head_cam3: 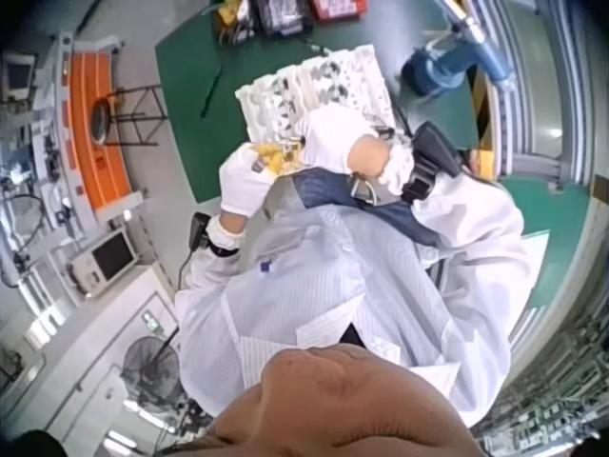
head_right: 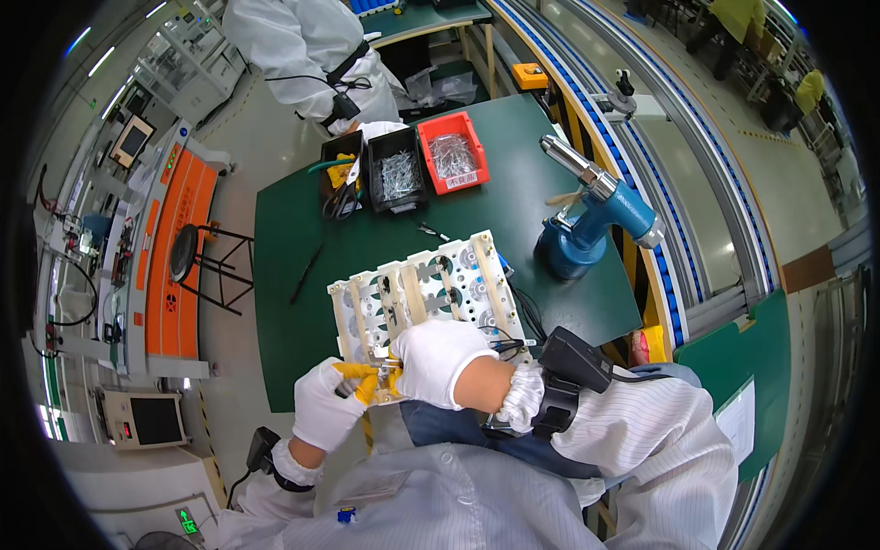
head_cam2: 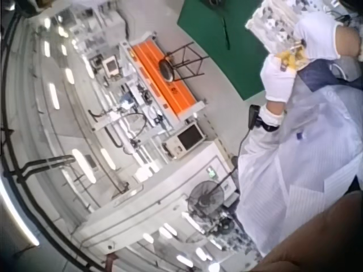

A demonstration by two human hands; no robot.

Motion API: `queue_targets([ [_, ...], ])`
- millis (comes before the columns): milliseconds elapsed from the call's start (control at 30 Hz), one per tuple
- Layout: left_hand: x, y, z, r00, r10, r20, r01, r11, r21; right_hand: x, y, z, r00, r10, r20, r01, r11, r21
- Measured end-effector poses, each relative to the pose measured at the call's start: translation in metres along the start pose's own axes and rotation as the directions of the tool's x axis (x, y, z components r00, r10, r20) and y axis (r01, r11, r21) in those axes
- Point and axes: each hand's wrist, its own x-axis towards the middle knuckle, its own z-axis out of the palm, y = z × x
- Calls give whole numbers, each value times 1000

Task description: Manually assemble components into a battery pack housing and secure with an electric screwdriver.

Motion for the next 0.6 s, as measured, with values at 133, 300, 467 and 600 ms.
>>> queue_targets([
  [133, -1, -2, 11, 948, 317, -19, -306, 928, 212, 1, 7, 4, 999, -17, -29, 17, 1000, 6],
  [300, -4, -4, 18, 937, 349, 11, -342, 911, 230, -12, 4, -2, 994, -81, -71, 76, 995, -71],
  [467, -21, 5, 22, 938, 322, -128, -264, 902, 341, -63, 34, -60, 902, -67, -427, 64, 998, -21],
  [600, -32, 8, 34, 962, 236, -139, -198, 949, 247, -83, 119, -92, 657, 631, -413, -713, 698, -66],
])
